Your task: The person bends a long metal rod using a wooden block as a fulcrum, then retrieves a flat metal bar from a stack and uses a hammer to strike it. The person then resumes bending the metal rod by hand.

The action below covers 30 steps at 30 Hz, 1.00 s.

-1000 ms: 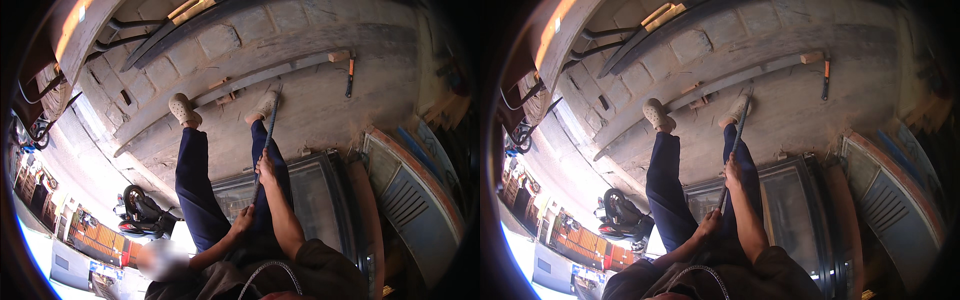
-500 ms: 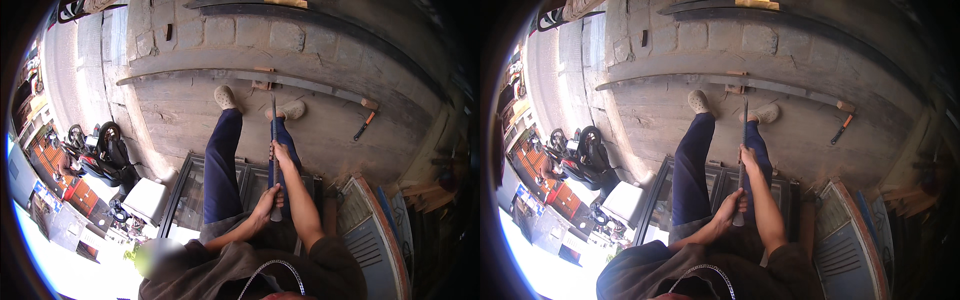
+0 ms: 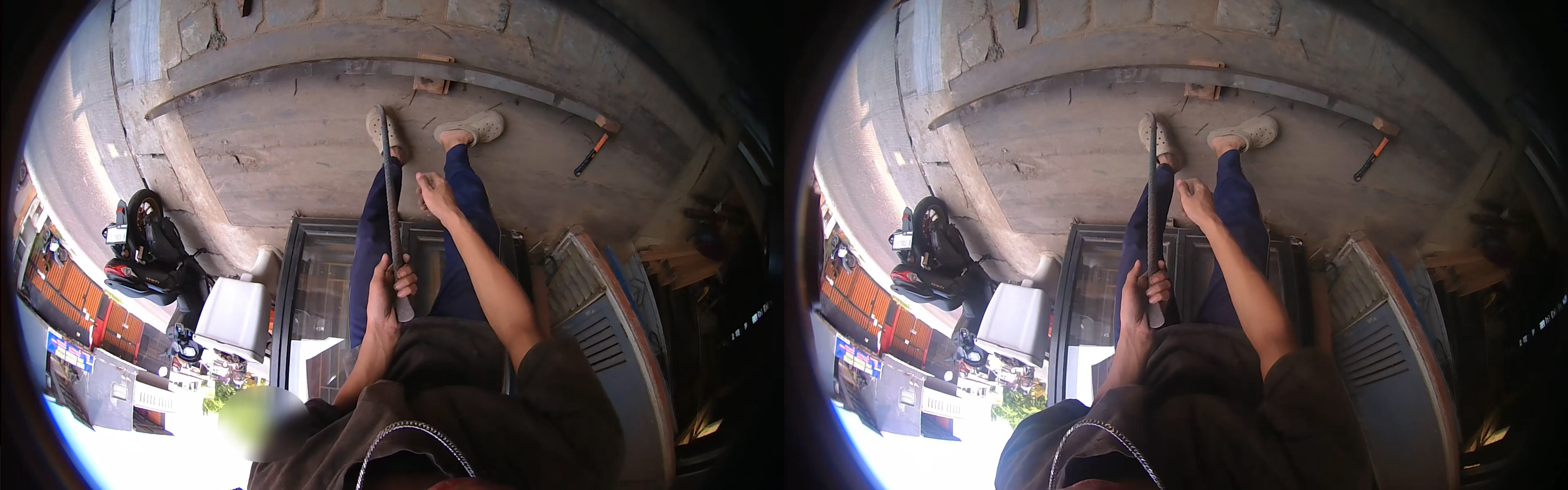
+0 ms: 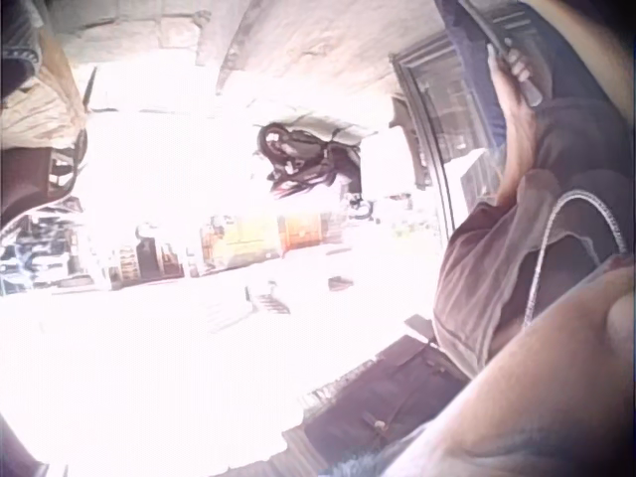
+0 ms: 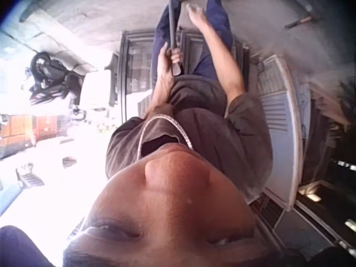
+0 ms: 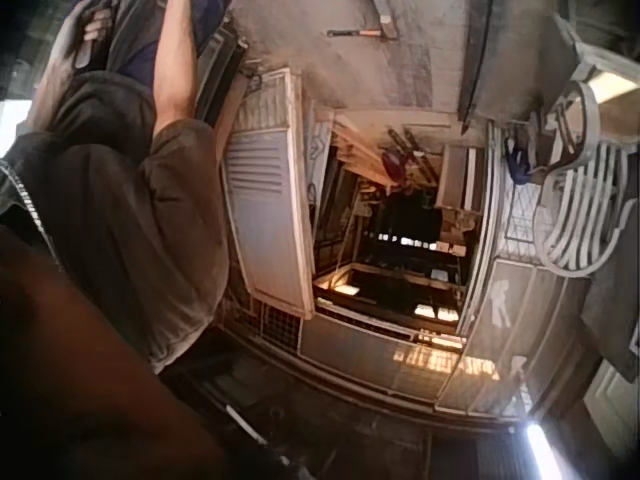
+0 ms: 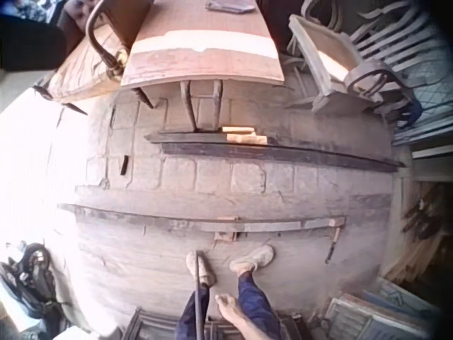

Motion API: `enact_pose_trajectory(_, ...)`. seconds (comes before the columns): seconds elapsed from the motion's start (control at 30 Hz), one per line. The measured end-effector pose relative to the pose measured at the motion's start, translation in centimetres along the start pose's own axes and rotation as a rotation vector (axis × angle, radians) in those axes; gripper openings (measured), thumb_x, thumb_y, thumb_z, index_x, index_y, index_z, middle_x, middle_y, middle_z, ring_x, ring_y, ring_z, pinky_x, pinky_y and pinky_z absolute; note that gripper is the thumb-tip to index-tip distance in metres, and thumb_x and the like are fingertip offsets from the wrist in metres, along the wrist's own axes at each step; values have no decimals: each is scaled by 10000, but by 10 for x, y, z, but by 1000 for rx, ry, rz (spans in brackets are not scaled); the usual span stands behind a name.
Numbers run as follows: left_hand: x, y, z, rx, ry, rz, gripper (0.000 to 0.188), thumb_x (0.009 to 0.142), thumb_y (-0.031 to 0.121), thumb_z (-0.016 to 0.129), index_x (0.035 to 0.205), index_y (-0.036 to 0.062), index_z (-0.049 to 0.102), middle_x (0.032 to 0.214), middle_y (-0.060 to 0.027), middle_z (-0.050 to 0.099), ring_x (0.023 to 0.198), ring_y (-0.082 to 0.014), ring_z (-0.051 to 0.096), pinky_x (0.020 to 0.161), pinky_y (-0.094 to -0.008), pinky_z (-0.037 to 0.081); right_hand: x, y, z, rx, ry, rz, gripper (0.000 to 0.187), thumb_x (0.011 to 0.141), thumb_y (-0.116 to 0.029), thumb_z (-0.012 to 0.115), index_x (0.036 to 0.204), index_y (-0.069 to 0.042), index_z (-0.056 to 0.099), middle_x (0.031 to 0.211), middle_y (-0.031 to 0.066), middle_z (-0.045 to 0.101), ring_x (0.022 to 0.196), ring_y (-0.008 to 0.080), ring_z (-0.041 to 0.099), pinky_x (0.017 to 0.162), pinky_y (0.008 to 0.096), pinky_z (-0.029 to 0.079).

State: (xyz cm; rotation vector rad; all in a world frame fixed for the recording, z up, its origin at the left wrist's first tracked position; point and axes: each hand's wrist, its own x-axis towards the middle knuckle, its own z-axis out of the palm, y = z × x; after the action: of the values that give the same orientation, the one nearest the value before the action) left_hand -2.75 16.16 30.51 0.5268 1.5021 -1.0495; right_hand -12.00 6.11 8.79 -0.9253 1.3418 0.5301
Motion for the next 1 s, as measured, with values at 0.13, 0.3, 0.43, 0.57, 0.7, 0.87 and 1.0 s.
enact_pose_trajectory(0.13, 2, 46, -13, -210, -99, 59, 389, 978, 327, 528, 1107, -38, 497, 749, -18, 405, 579, -79, 380, 482, -206, 352, 20, -23, 1, -150, 1, 40, 305, 960, -317, 575, 1017, -19, 607, 761, 25, 603, 523, 92, 557, 452, 258, 455)
enact_pose_trajectory(0.3, 14, 112, -31, -525, -236, 103, 467, 972, 321, 540, 1174, -81, 414, 791, -37, 380, 596, -97, 369, 507, -217, 371, 55, -58, -27, -220, 103, -68, 372, 909, -365, 604, 1051, -22, 621, 924, 153, 688, 762, 288, 675, 774, 390, 510)
enact_pose_trajectory(0.43, 35, 116, -44, -492, -243, 236, 490, 968, 297, 542, 1191, -118, 404, 809, -50, 398, 613, -92, 391, 495, -210, 369, 77, -33, -91, -459, 132, -132, 402, 918, -384, 593, 1080, -17, 605, 986, 127, 680, 813, 274, 670, 685, 354, 529)
enact_pose_trajectory(0.57, 60, 96, -45, -422, -187, 296, 476, 972, 283, 538, 1180, -123, 401, 786, -50, 387, 608, -90, 387, 484, -203, 356, 116, 6, -235, -622, 392, 68, 415, 928, -386, 575, 1096, -7, 596, 1051, 144, 664, 918, 289, 654, 678, 348, 556)
enact_pose_trajectory(0.7, 86, 71, -35, -413, -112, 263, 484, 972, 303, 550, 1178, -117, 425, 768, -42, 378, 595, -89, 379, 477, -202, 357, 148, 37, -388, -87, 766, 414, 470, 935, -433, 571, 1208, -49, 564, 1011, 118, 591, 889, 243, 608, 734, 385, 573)
enact_pose_trajectory(0.87, 157, -8, -30, -398, -71, 396, 453, 990, 294, 529, 1187, -105, 445, 763, -21, 375, 567, -69, 363, 449, -183, 342, 207, 51, -522, 373, 905, 468, 658, 962, -489, 482, 1405, -25, 337, 1290, 209, 433, 1052, 367, 547, 869, 501, 550)
enact_pose_trajectory(1.0, 228, -76, -29, -380, -71, 490, 399, 1016, 278, 470, 1201, -75, 450, 764, -20, 361, 573, -70, 346, 460, -192, 336, 259, 72, -586, 566, 946, 512, 752, 957, -551, 437, 1478, -56, 216, 1332, 210, 404, 1135, 386, 520, 928, 504, 513)
